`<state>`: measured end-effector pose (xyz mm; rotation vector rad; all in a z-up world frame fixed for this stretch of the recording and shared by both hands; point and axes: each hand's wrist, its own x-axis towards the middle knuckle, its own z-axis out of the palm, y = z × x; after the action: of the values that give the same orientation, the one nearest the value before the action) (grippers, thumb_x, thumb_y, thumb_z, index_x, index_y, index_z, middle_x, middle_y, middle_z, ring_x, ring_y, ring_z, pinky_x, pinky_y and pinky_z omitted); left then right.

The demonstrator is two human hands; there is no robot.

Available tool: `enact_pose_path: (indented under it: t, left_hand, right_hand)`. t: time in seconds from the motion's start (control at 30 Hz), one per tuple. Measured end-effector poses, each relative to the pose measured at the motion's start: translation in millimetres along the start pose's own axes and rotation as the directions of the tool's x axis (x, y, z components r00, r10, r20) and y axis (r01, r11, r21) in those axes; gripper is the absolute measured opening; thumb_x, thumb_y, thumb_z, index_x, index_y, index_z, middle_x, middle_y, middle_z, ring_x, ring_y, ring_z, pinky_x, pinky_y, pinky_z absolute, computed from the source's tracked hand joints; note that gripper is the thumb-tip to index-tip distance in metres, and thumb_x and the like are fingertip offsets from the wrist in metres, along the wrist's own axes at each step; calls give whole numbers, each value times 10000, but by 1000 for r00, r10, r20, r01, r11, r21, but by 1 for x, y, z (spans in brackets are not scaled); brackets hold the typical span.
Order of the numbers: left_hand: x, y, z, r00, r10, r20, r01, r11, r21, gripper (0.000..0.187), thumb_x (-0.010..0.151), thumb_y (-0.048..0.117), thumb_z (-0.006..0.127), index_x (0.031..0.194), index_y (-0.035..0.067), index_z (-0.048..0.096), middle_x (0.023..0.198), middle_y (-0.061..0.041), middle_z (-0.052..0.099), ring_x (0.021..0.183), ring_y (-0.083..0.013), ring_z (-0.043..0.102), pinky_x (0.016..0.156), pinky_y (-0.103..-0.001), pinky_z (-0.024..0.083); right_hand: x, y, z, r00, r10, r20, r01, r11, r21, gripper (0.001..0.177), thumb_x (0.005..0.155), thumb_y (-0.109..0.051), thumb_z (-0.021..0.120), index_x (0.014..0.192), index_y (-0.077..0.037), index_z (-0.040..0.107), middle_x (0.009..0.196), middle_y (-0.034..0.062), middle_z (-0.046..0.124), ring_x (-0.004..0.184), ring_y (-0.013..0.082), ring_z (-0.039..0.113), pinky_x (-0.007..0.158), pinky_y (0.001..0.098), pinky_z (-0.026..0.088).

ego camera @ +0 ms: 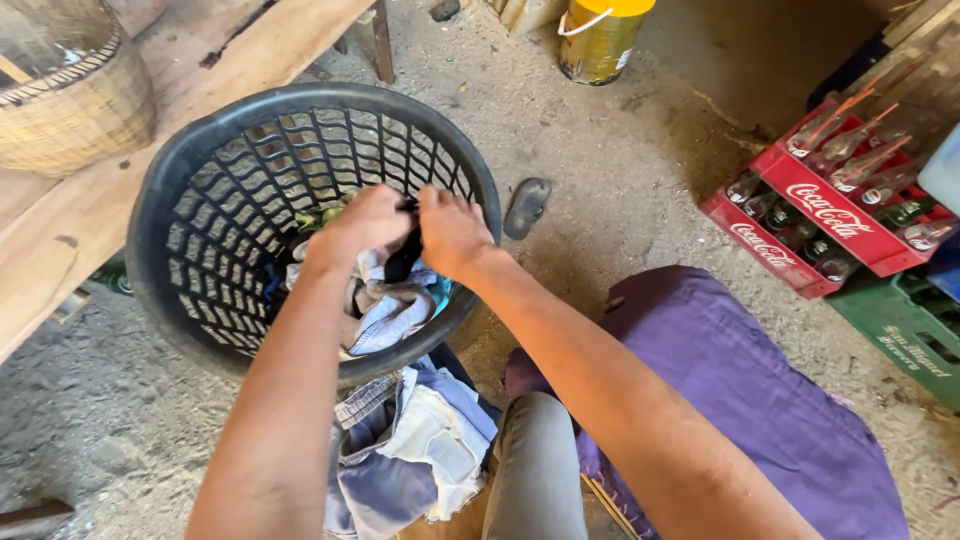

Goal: The person takes clothes from a black laundry basket, unfolds and folds each item by hand on a purple cloth, and stacks the folded items on a nearby wooden bench. The person handles a striped towel, a blue towel, and a patterned shirt, placing each folded item on the growing stack.

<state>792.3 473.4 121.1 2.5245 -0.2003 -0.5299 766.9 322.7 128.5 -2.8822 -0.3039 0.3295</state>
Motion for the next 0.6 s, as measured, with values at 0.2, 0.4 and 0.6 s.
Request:
enact_pose_path:
  t: [0.2,0.4,0.6]
  left_hand:
    - [21,14,-29,990,131,-50,-133,766,-629,420,658,99,710,1053,-43,718,1052,-235,658,1030,-351,665,886,-484,592]
    - [-57,61,-63,992,124,-26,-125,920,-373,771,677,53,718,1427,134,558,1359,-148,631,1244,-327,614,1011,-463,517]
    - [-13,7,-25,994,-4,-112,8,999,40,492,760,299,589,1236,306,711,1169,-87,739,1192,-346,659,1021,-526,505]
  right_hand:
    - [-6,0,-21,995,52,-89,2,854,521,414,919,-288,709,1236,-45,602,1232,269,693,1236,464,615,1020,551,501]
    - [23,24,-30,966,233,-114,-49,597,801,227,874,-312,738,967,-105,722,849,178,762,773,328,775,646,399,678]
    - [-8,23,-60,972,224,-68,77,-31,997,331,971,-233,624,1135,52,583,866,149,666,698,279,746,615,410,672]
